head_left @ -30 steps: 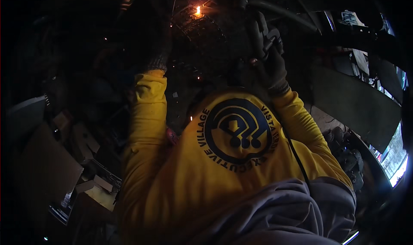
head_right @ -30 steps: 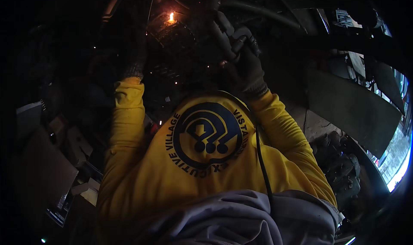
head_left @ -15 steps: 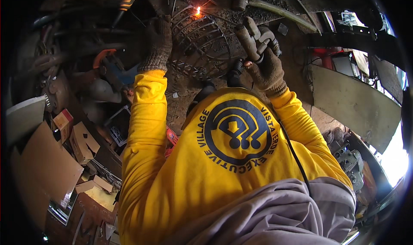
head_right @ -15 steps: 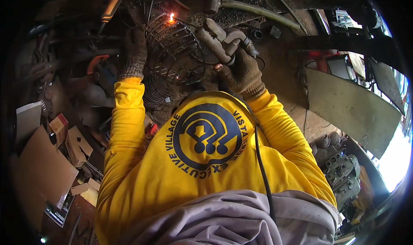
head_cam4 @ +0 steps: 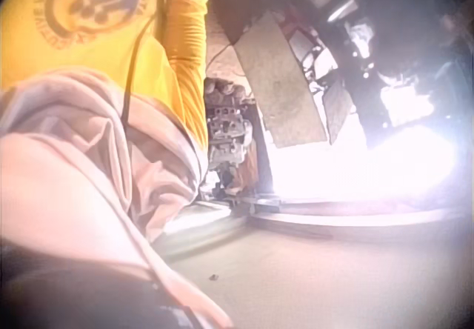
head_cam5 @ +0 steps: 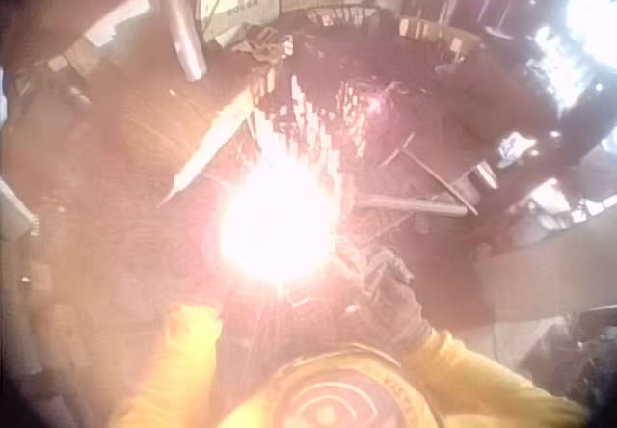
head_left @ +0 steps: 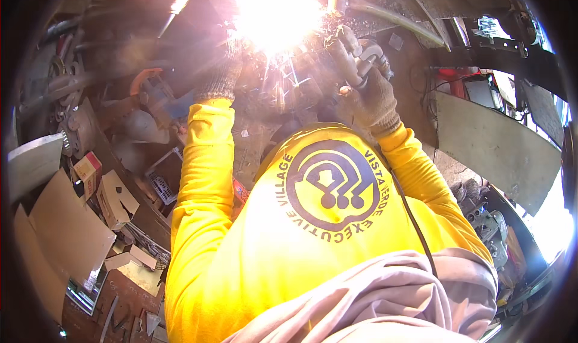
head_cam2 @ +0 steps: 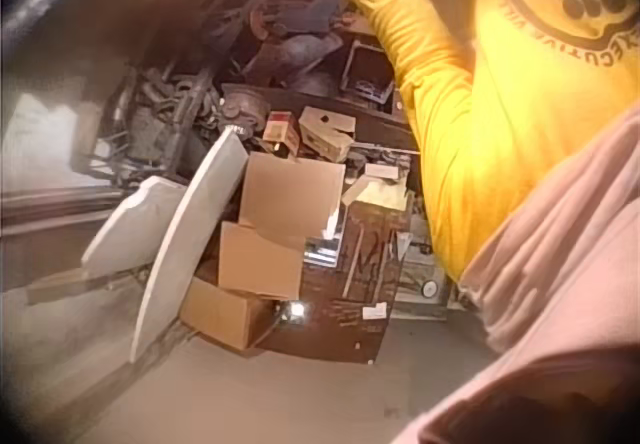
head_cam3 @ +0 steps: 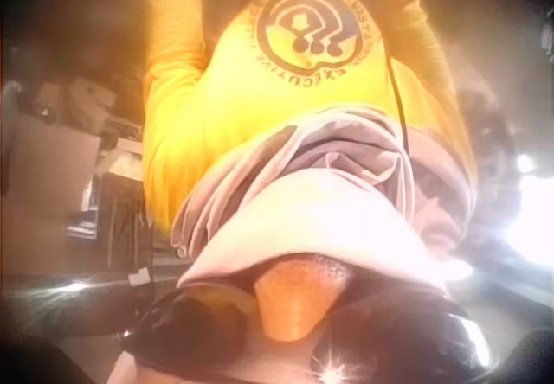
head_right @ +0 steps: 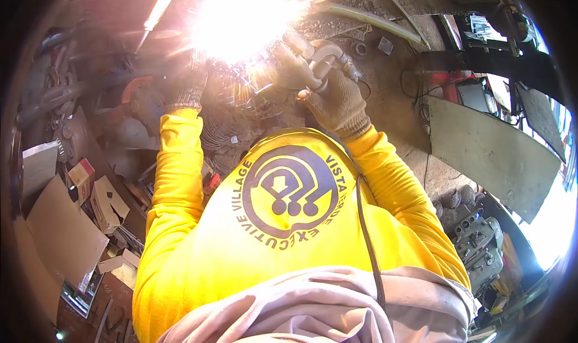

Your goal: The person uses a hammer to shape a curved metal wire frame on a workshop table and then welds parts of the frame together using a welding torch.

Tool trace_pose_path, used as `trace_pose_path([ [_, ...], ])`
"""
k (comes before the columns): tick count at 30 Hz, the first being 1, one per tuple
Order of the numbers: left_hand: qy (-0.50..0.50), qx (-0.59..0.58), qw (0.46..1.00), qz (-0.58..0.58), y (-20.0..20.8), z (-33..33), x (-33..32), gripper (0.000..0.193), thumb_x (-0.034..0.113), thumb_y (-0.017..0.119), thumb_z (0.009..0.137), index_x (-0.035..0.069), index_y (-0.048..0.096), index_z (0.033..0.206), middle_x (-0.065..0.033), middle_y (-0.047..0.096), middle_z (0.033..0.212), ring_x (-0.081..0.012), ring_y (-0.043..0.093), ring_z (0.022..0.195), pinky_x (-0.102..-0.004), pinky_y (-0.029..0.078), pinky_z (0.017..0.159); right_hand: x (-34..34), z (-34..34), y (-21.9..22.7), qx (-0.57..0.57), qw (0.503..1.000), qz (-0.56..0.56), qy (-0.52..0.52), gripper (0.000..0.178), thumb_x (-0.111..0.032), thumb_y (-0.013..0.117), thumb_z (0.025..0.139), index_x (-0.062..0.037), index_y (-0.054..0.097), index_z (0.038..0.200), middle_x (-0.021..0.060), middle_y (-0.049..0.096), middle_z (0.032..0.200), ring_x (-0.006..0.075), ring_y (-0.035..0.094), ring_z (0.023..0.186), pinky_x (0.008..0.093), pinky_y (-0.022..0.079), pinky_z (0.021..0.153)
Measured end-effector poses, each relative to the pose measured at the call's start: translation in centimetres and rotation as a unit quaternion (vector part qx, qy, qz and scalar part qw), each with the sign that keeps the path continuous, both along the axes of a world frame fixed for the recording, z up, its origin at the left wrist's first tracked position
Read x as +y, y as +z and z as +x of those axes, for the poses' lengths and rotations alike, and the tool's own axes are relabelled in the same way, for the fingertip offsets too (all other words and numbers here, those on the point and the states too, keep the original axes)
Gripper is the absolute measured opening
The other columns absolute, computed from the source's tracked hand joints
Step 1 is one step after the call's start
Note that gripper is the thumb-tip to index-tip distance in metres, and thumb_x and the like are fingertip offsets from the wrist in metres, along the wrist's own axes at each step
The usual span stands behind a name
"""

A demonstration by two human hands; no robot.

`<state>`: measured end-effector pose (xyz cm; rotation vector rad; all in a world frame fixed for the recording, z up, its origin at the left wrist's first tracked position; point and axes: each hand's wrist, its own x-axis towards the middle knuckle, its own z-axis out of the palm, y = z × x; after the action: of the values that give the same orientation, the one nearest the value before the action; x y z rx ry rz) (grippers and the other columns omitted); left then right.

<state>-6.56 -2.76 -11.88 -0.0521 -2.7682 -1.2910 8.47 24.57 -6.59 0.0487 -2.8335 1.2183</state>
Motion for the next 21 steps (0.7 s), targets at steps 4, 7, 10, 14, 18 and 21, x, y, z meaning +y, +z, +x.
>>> trace_pose_path([
  [4, -0.015, -0.007, 1.0, 0.002, 0.4, 0.2, -0.2, 0.036, 0.036, 0.051, 0.097, 0.003, 0.06, 0.107, -0.0175, 0.065, 0.093, -0.0302, 0.063, 0.089, -0.0389, 0.048, 0.078, 0.3, -0.1, -0.6, 0.034, 0.998, -0.044, 0.019, 0.057, -0.043, 0.07, 0.084, 0.0011, 0.054, 0.117, 0.0173, 0.062, 0.1, 0.0309, 0.06, 0.094, 0.0368, 0.047, 0.085],
  [7, -0.02, -0.008, 1.0, 0.002, 0.4, 0.3, -0.3, 0.036, 0.036, 0.051, 0.097, 0.003, 0.06, 0.108, -0.0175, 0.065, 0.093, -0.0302, 0.063, 0.089, -0.0391, 0.048, 0.078, 0.3, -0.1, -0.7, 0.044, 0.997, -0.063, 0.023, 0.056, -0.043, 0.069, 0.085, 0.0011, 0.054, 0.116, 0.017, 0.062, 0.101, 0.0308, 0.06, 0.095, 0.0362, 0.046, 0.085],
  [10, -0.021, -0.005, 1.0, 0.003, 0.4, 0.4, -0.4, 0.036, 0.036, 0.051, 0.097, 0.003, 0.06, 0.108, -0.0175, 0.065, 0.093, -0.0302, 0.063, 0.089, -0.0392, 0.048, 0.077, 0.2, 0.0, -0.5, 0.029, 0.997, -0.068, 0.017, 0.057, -0.044, 0.069, 0.085, 0.0012, 0.054, 0.117, 0.0167, 0.063, 0.102, 0.0303, 0.061, 0.095, 0.0356, 0.047, 0.085],
  [14, -0.024, 0.001, 1.0, 0.006, 0.2, 0.4, -0.5, 0.036, 0.036, 0.051, 0.097, 0.003, 0.06, 0.108, -0.0176, 0.064, 0.093, -0.0303, 0.063, 0.088, -0.0394, 0.048, 0.077, 0.2, 0.1, -1.0, -0.004, 0.998, -0.058, 0.008, 0.059, -0.045, 0.069, 0.085, 0.0012, 0.053, 0.118, 0.017, 0.063, 0.102, 0.0312, 0.063, 0.093, 0.0361, 0.049, 0.082],
  [18, -0.033, 0.005, 0.999, 0.007, -0.1, 0.2, -0.6, 0.036, 0.036, 0.052, 0.097, 0.003, 0.06, 0.108, -0.0176, 0.064, 0.093, -0.0303, 0.063, 0.088, -0.0395, 0.048, 0.076, 0.1, 0.2, -1.0, 0.032, 0.999, -0.027, 0.003, 0.053, -0.043, 0.069, 0.085, -0.0007, 0.055, 0.114, 0.0161, 0.063, 0.098, 0.0295, 0.064, 0.089, 0.0357, 0.049, 0.077],
  [21, -0.045, 0.014, 0.999, 0.003, -1.1, 0.0, -1.2, 0.036, 0.035, 0.052, 0.097, 0.003, 0.06, 0.108, -0.0176, 0.064, 0.092, -0.0303, 0.063, 0.088, -0.0397, 0.049, 0.076, 0.2, -0.5, -0.4, 0.063, 0.996, -0.05, 0.047, 0.047, -0.034, 0.068, 0.087, 0.0037, 0.055, 0.112, 0.0155, 0.063, 0.11, 0.0252, 0.062, 0.09, 0.035, 0.048, 0.08],
])
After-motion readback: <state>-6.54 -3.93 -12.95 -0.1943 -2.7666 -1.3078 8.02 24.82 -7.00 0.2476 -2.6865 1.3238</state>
